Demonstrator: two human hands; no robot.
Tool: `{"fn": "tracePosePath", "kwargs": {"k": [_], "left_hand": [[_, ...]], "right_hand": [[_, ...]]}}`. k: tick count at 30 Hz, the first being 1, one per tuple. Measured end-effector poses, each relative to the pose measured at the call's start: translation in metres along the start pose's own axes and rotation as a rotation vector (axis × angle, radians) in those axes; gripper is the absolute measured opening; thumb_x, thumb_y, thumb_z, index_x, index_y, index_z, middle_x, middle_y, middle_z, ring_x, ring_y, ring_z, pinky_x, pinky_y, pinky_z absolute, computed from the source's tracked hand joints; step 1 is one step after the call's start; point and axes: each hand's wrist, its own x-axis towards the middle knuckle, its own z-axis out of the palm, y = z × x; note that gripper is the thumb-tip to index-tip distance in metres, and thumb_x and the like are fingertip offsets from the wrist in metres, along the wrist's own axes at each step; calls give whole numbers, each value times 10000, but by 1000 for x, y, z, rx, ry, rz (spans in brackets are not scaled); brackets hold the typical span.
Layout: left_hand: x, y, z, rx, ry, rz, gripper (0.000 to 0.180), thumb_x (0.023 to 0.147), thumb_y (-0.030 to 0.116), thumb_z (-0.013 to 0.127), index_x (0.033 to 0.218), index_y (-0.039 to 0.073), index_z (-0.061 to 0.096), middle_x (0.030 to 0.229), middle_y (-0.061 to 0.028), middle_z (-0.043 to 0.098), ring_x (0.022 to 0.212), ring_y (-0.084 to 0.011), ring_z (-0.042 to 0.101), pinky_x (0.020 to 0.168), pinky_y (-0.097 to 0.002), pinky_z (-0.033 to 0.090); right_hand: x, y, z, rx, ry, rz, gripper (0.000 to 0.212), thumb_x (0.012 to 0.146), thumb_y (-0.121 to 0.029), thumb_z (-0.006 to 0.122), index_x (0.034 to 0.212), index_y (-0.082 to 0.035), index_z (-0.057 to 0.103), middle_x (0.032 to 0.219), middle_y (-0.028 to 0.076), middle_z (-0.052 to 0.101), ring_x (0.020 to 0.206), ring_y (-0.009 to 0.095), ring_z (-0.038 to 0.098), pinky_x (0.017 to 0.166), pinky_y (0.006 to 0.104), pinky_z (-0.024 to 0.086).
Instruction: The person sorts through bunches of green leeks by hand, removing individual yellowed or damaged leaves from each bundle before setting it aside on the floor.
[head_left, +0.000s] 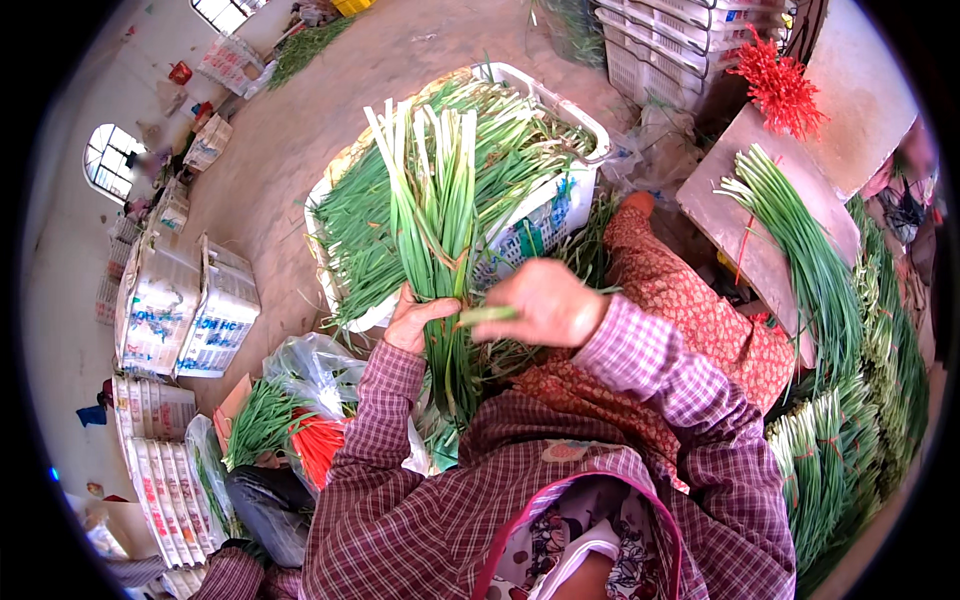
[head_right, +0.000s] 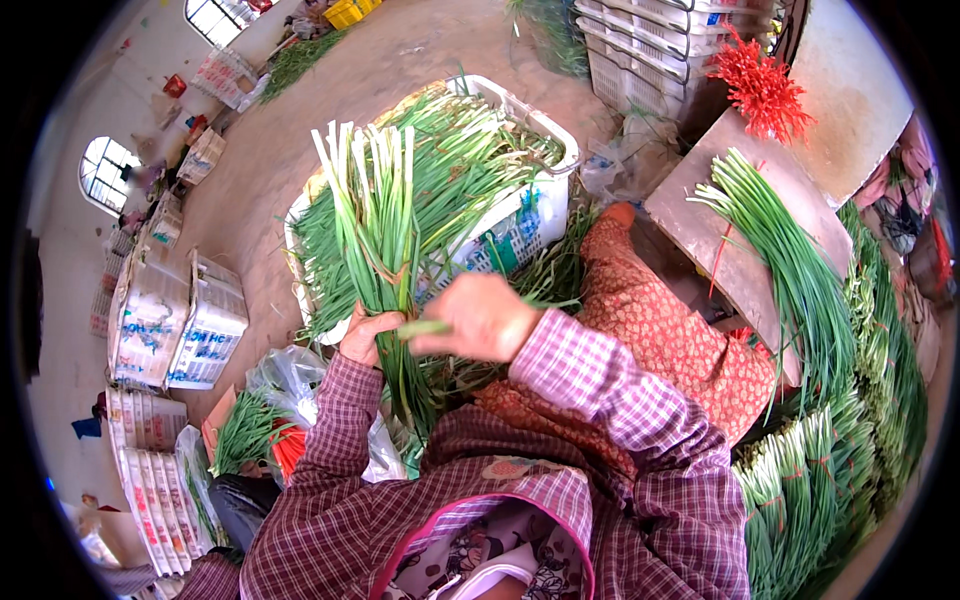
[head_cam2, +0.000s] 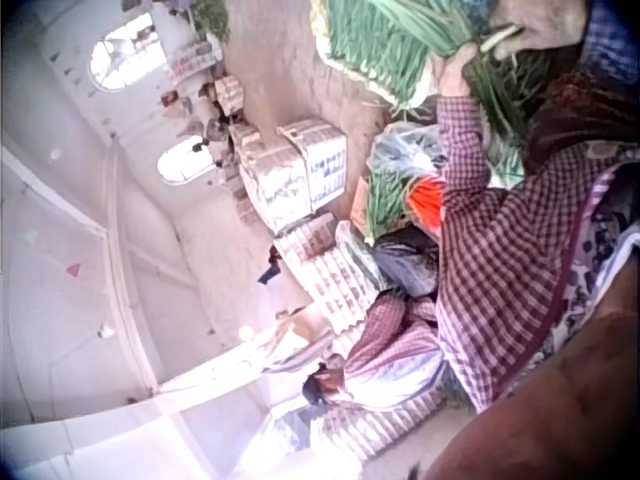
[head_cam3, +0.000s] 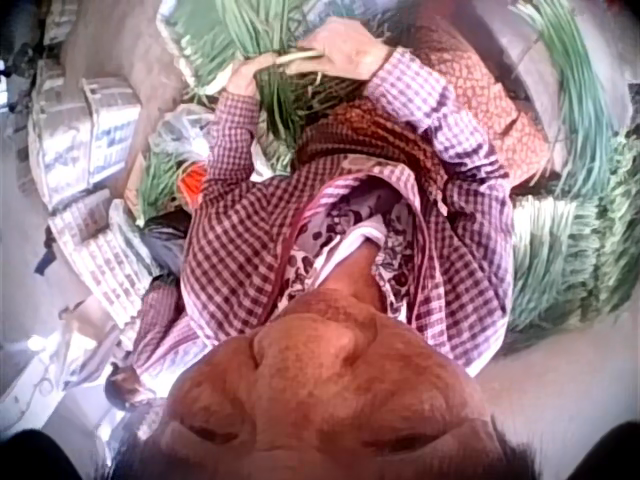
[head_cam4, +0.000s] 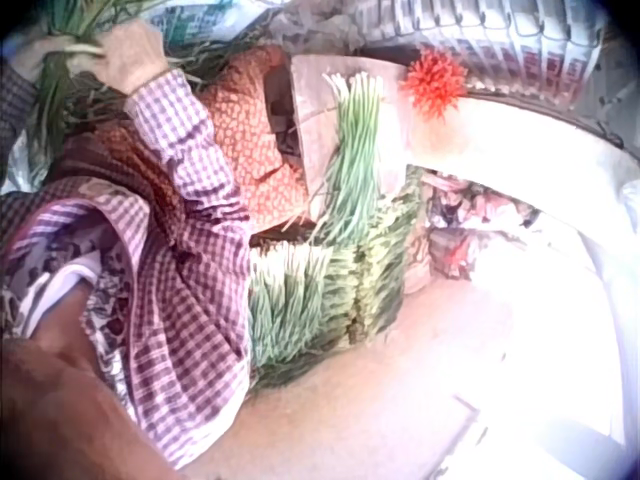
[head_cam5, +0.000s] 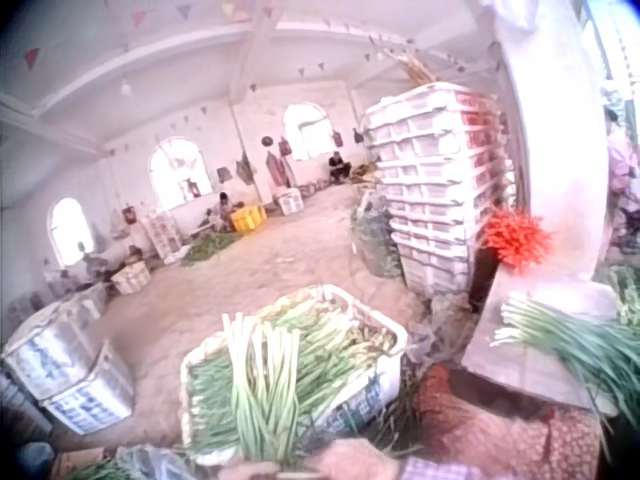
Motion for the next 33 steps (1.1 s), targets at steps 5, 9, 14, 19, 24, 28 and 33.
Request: {"fn": "tracePosePath", "kwargs": {"k": [5, 9, 14, 19, 24, 28, 33], "left_hand": [[1, 1, 9, 37, -7, 15, 587, 649, 4, 620, 1199, 36, 416, 806, -134, 566, 624, -208, 566, 500, -291, 463], [3, 3, 15, 56, -36, -18, 652, 632, 13, 626, 1237, 41, 384, 805, -152, 563, 623, -226, 565, 492, -302, 463], [2, 0, 12, 8, -40, -39, 757, 607, 67, 646, 1288, 45, 315, 827, -156, 564, 619, -230, 562, 487, -308, 465], [2, -6, 13, -99, 62, 21, 866, 610, 90, 637, 1350, 72, 188, 861, -154, 563, 596, -217, 554, 449, -295, 453], [1, -3, 10, -39, -16, -16, 802, 626, 43, 620, 1331, 43, 237, 900, -130, 564, 686, -221, 567, 555, -315, 485], [0, -2, 19, -84, 59, 51, 734, 635, -2, 605, 1304, 31, 303, 990, -103, 564, 765, -207, 578, 638, -305, 502], [-2, 8, 14, 18, 43, 37, 731, 619, -6, 613, 1289, 8, 320, 1057, -91, 546, 890, -195, 565, 743, -301, 495]], "right_hand": [[5, 26, -53, 304, 712, 216, 293, 767, -299, 620, 842, -16, 607, 554, 75, 552, 493, 151, 528, 482, 299, 420], [28, 36, -53, 392, 768, 182, 357, 737, -359, 624, 818, -13, 585, 618, 96, 551, 594, 170, 536, 593, 303, 421], [36, 33, -56, 514, 693, 220, 322, 732, -303, 612, 837, 0, 580, 668, 118, 567, 639, 175, 546, 627, 303, 424], [32, 39, -47, 446, 776, 156, 282, 741, -255, 600, 868, -4, 574, 712, 154, 592, 654, 231, 584, 625, 320, 441], [30, 33, -45, 308, 705, 145, 287, 723, -247, 625, 874, -12, 560, 740, 156, 599, 700, 296, 590, 654, 360, 452], [25, 31, -50, 189, 665, 162, 241, 719, -219, 623, 833, -9, 594, 726, 178, 591, 700, 334, 579, 633, 383, 450], [23, 42, -51, -84, 696, 99, 198, 699, -172, 617, 832, -25, 612, 703, 163, 583, 673, 324, 576, 621, 395, 453]]}}
